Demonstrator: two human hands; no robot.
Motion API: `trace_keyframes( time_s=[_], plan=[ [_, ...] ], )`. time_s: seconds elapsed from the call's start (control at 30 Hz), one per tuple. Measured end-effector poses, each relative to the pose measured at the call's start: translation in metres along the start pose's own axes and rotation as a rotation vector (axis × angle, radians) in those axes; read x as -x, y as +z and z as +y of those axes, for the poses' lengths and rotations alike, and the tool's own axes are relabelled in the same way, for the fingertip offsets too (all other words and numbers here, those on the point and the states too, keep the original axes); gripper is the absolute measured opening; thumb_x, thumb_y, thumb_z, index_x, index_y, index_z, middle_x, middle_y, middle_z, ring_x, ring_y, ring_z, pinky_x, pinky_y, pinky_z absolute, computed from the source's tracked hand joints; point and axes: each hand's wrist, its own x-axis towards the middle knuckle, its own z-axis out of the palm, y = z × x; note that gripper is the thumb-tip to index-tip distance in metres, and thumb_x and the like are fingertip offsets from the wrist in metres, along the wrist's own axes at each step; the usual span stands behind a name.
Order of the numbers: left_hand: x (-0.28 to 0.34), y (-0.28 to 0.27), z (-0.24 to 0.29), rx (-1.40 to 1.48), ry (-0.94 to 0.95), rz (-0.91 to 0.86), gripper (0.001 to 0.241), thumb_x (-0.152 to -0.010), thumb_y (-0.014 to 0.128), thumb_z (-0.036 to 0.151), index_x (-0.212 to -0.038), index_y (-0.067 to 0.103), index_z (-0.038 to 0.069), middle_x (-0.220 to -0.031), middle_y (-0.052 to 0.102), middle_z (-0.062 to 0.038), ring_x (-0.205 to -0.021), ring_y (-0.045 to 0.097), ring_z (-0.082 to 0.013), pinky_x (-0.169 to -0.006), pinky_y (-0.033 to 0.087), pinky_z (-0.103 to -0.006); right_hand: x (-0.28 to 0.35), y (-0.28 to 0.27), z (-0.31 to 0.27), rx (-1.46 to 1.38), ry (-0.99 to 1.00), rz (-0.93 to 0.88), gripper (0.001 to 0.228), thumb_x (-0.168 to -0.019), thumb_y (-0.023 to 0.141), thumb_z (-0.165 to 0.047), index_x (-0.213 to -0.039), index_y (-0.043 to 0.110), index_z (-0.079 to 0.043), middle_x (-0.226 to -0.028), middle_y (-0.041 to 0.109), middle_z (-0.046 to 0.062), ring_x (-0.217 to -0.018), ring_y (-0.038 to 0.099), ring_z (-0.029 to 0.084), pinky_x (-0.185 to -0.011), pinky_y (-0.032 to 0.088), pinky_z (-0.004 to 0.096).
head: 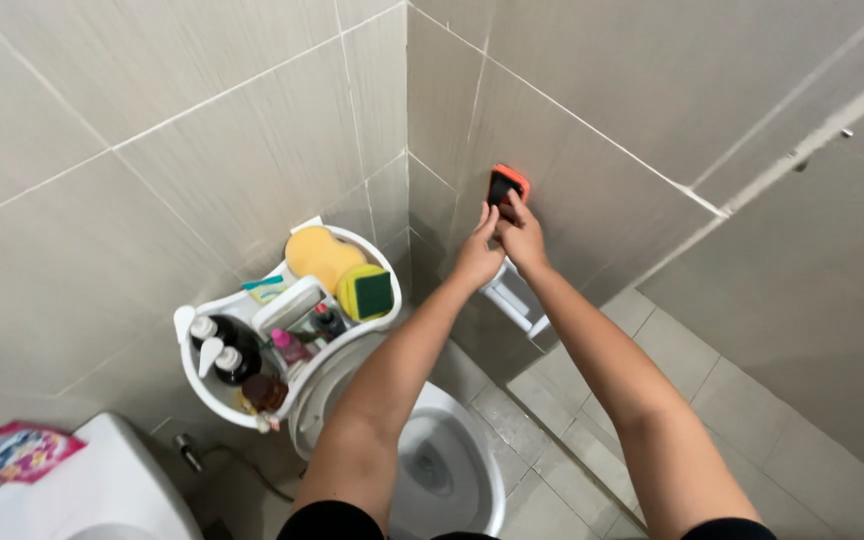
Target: The person scrubs the tiled bathroom wall using a small orange and black scrubbing tool. After cleaning the wall, the person places the tool on the sink counter and proceeds to wash a blue plastic scoop under running water from the faucet.
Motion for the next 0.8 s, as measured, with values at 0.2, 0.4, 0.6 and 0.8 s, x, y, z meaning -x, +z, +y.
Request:
trace_keyframes(
  time_s=[0.2, 0.4, 0.6, 0.8],
  plan=[
    [0.063, 0.002, 0.045, 0.291, 0.052, 0.035, 0.068, -0.089, 0.059, -0.008, -0.153, 0.045, 0.011, -0.168, 0.021, -0.021, -0.146, 0.029, -0.0403, -0.118, 0.039, -0.0434, 0.030, -0.033, 0.021, -0.028, -0.025, -0.063, 0.066, -0.091, 0.063, -0.005, -0.154, 0.045, -0.017, -0.138, 0.058, 0.029, -0.124, 0.061, 0.042, -0.087, 0.062, 0.044],
    [0.144, -0.020, 0.114, 0.629, -0.204, 0.215, 0.056, -0.101, 0.055, 0.005, -0.155, 0.043, 0.015, -0.166, 0.025, -0.019, -0.145, 0.033, -0.0410, -0.117, 0.034, -0.0490, 0.089, -0.016, 0.006, -0.117, -0.075, -0.200, 0.065, -0.092, 0.066, -0.003, -0.152, 0.049, -0.017, -0.140, 0.057, 0.029, -0.125, 0.060, 0.041, -0.092, 0.059, 0.044],
    [0.159, -0.059, 0.118, 0.630, -0.159, 0.200, 0.055, -0.103, 0.053, 0.003, -0.156, 0.042, 0.014, -0.160, 0.032, -0.031, -0.143, 0.039, -0.0385, -0.118, 0.035, -0.0452, 0.101, 0.009, 0.024, -0.164, -0.185, -0.214, 0.064, -0.094, 0.063, 0.000, -0.153, 0.047, -0.017, -0.144, 0.052, 0.032, -0.128, 0.058, 0.039, -0.101, 0.055, 0.045],
    [0.183, -0.092, 0.127, 0.586, -0.134, 0.230, 0.053, -0.103, 0.059, 0.008, -0.153, 0.047, 0.017, -0.145, 0.050, -0.033, -0.133, 0.052, -0.0323, -0.114, 0.041, -0.0419, 0.165, 0.045, -0.011, -0.244, -0.188, -0.200, 0.066, -0.092, 0.063, 0.003, -0.153, 0.050, -0.021, -0.146, 0.056, 0.019, -0.131, 0.056, 0.028, -0.102, 0.053, 0.041]
  ],
)
